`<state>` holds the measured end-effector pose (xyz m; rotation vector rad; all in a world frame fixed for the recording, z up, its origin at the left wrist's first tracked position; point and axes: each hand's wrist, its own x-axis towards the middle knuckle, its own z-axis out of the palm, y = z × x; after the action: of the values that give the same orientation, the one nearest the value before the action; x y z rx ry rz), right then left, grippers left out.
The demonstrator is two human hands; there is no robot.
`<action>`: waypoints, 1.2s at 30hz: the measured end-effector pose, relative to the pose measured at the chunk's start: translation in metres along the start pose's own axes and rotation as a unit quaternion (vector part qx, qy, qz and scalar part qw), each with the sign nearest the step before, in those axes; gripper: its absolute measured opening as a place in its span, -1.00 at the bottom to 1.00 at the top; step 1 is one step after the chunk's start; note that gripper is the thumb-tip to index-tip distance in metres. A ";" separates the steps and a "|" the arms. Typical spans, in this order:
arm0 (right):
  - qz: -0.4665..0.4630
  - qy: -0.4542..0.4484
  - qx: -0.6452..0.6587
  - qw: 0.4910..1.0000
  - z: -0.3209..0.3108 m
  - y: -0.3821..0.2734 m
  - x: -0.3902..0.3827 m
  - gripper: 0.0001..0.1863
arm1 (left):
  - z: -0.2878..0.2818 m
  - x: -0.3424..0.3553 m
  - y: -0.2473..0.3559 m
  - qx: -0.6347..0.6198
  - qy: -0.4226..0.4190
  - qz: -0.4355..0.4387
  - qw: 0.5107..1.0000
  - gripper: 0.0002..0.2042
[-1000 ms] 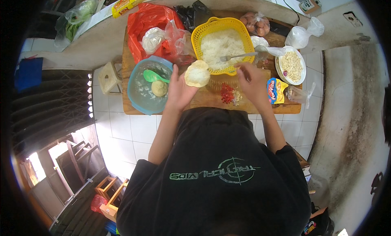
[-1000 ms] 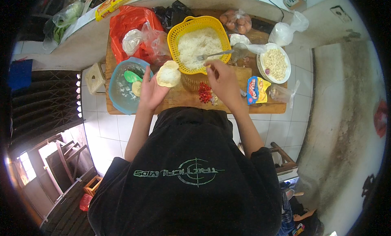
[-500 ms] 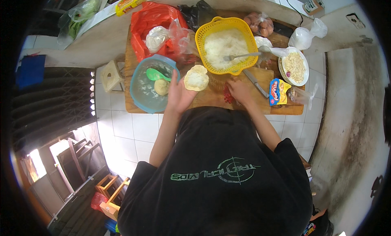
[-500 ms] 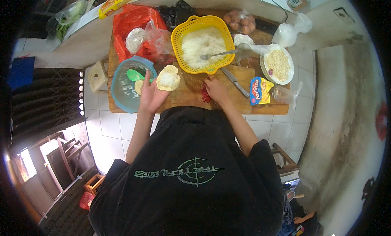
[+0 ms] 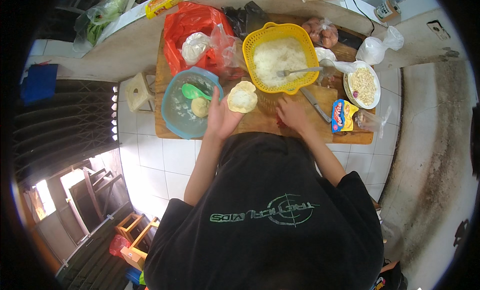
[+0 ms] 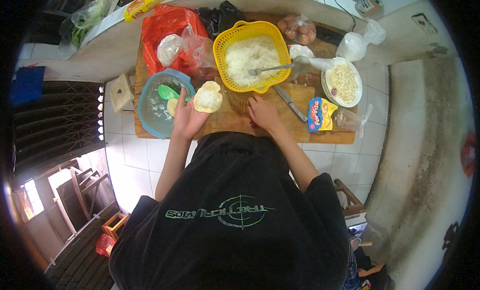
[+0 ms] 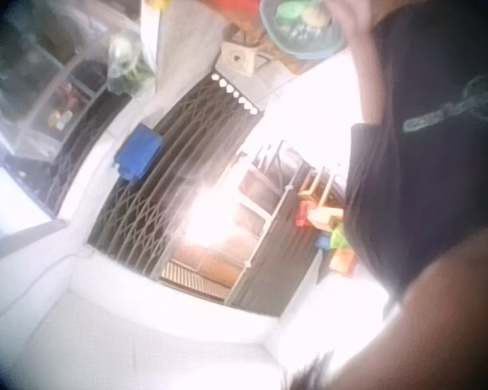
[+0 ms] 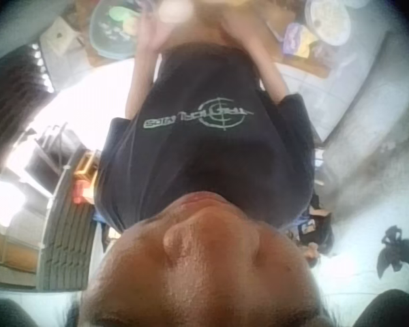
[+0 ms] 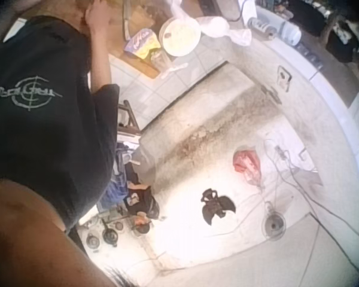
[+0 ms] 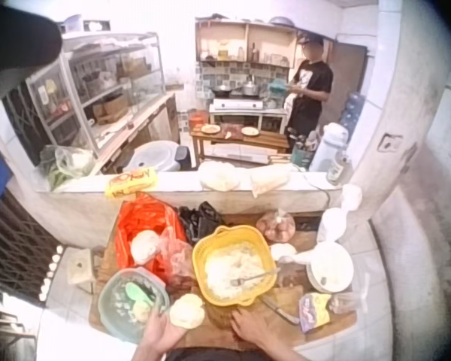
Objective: The person prepares bread dough by adding a scoop of filling to a flattened piece of dough and then folding the edges to enclose the filling.
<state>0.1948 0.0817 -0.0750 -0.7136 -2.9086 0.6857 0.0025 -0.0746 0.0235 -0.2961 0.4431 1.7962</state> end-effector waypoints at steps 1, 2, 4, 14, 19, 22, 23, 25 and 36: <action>-0.006 0.005 0.026 1.000 -0.011 -0.011 -0.001 -0.80 | -0.001 0.000 0.000 0.008 0.002 0.002 1.000 -0.27; -0.011 0.009 0.051 0.999 -0.024 -0.023 -0.002 -0.81 | -0.002 0.000 0.000 0.015 0.004 0.004 1.000 -0.27; -0.020 0.033 0.099 0.994 -0.052 -0.046 -0.004 -0.84 | -0.004 0.004 -0.001 0.027 -0.001 0.002 1.000 -0.27; -0.120 0.143 0.180 0.966 -0.109 -0.102 0.024 -0.87 | 0.010 0.011 -0.025 0.081 -0.036 -0.025 0.996 -0.28; -0.136 0.169 0.160 0.963 -0.104 -0.098 0.026 -0.81 | 0.019 0.010 -0.029 0.093 -0.047 -0.019 0.994 -0.26; -0.128 0.171 0.154 0.965 -0.105 -0.096 0.023 -0.78 | 0.022 0.010 -0.029 0.108 -0.029 -0.005 0.994 -0.26; -0.129 0.169 0.151 0.965 -0.106 -0.096 0.022 -0.78 | 0.021 0.010 -0.029 0.112 -0.033 -0.004 0.993 -0.27; -0.148 0.171 0.132 0.965 -0.110 -0.097 0.023 -0.79 | 0.018 0.010 -0.028 0.122 -0.042 -0.001 0.992 -0.30; -0.171 0.196 0.122 0.958 -0.110 -0.097 0.023 -0.78 | 0.023 0.011 -0.025 0.086 -0.061 -0.018 0.994 -0.29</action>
<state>0.1516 0.0604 0.0653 -0.2662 -2.4396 0.7433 0.0244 -0.0489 0.0361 -0.0733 0.4978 1.7170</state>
